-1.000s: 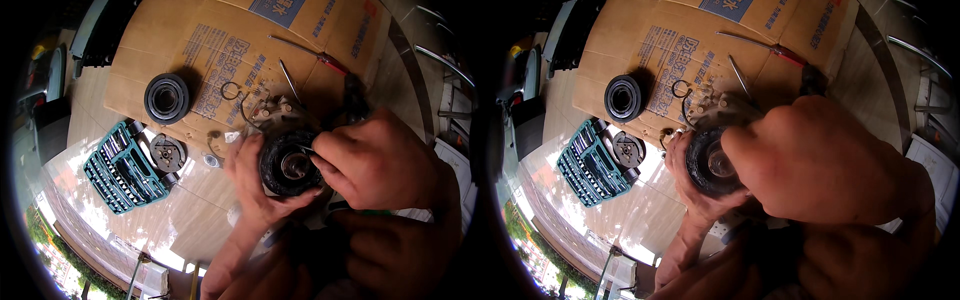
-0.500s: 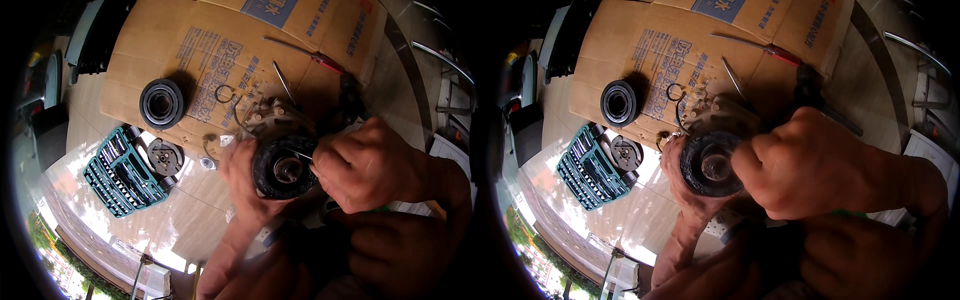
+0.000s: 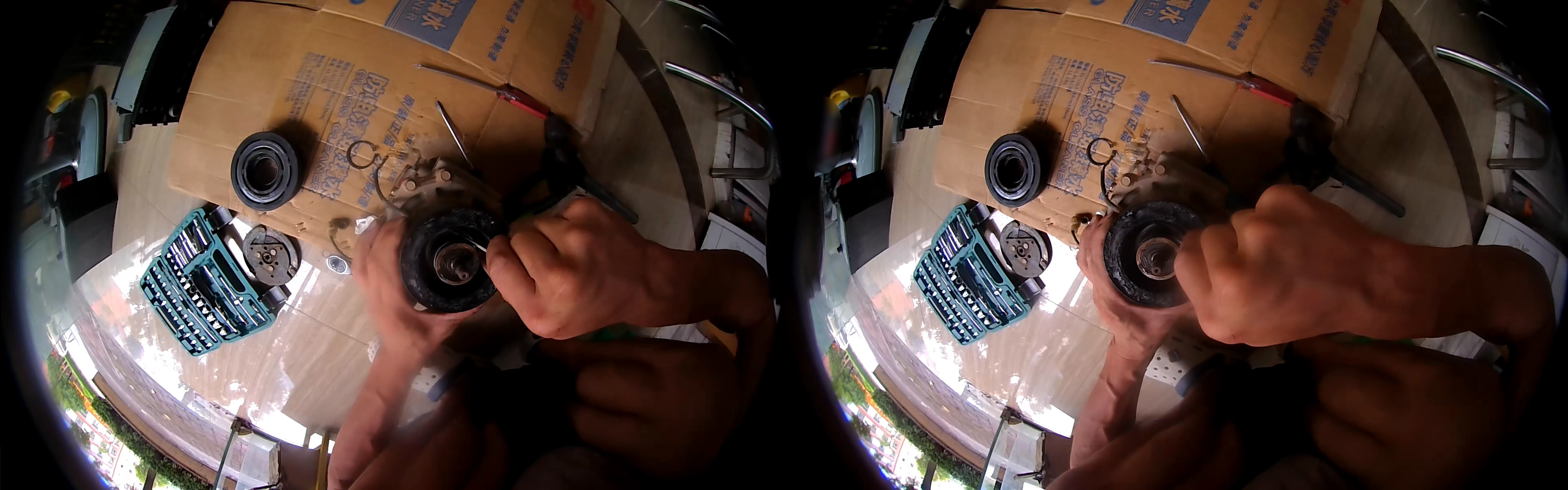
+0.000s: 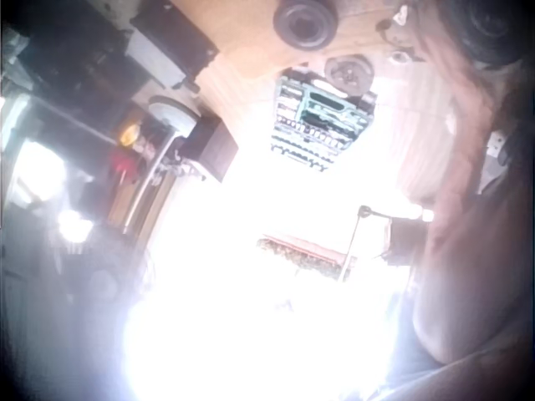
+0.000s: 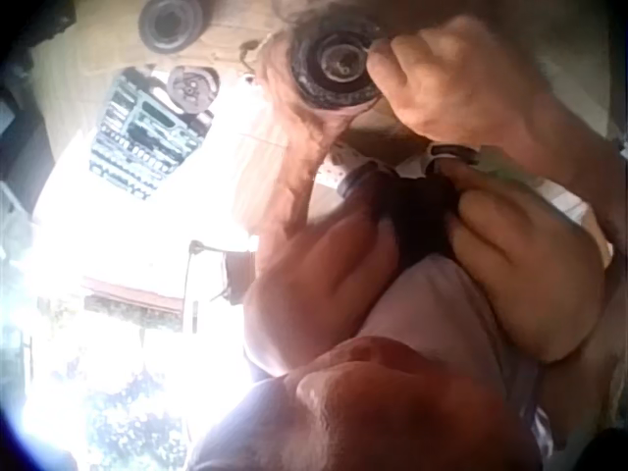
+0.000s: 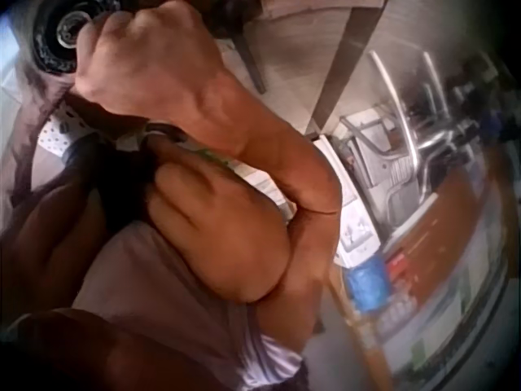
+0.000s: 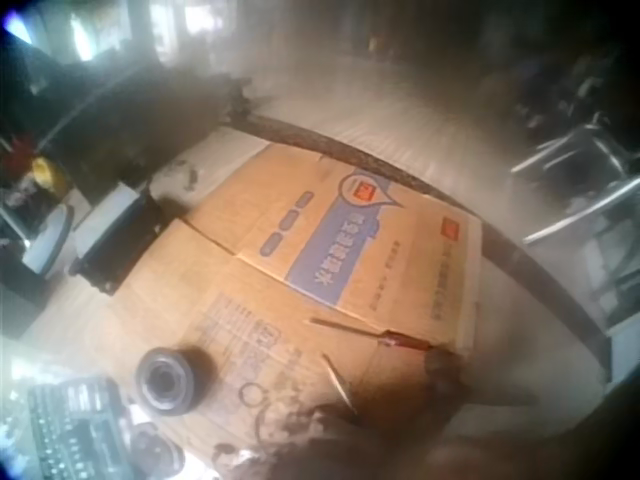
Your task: The person removes a snap ring from an automotive AC compressor clutch assembly using a screwdriver and a hammer while sitting on cardboard.
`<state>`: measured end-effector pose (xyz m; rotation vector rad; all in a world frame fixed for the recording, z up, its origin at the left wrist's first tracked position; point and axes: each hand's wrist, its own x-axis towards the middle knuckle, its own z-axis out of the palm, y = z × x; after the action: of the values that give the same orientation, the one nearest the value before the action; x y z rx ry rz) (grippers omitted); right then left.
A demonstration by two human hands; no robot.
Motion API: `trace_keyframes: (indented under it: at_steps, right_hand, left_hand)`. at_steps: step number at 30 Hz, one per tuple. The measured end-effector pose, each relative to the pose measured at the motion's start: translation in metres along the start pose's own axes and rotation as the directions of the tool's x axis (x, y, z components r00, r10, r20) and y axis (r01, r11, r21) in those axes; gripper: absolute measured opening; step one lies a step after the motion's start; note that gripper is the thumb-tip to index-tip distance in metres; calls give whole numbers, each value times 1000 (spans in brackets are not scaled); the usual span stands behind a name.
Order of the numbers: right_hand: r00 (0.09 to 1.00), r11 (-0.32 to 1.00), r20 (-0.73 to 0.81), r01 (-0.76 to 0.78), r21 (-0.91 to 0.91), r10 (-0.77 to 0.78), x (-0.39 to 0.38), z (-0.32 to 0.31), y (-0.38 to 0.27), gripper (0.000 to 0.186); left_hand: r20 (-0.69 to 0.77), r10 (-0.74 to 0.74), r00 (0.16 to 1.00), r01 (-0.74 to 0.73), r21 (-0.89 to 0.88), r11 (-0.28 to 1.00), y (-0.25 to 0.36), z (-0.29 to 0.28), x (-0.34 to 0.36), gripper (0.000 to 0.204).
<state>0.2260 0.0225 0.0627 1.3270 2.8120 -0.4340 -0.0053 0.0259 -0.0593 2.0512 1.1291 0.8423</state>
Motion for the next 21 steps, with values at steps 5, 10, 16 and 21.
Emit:
trace_keyframes:
  at_steps: [5,10,16,21]
  right_hand:
    - [992,990,-32,-115,82,118,-7,0,-4,18]
    - [958,918,-122,-206,340,260,-15,-1,4,20]
    - [961,938,-25,-261,228,274,-9,-12,0,25]
    - [981,958,-37,-178,225,191,-6,-10,8,21]
  left_hand:
    - [-45,13,999,-15,-38,999,1,5,3,100]
    - [67,-87,994,90,-31,995,8,-5,7,100]
    - [79,-128,989,133,-61,989,10,-3,4,101]
    - [55,-133,990,137,-83,987,8,-1,2,104]
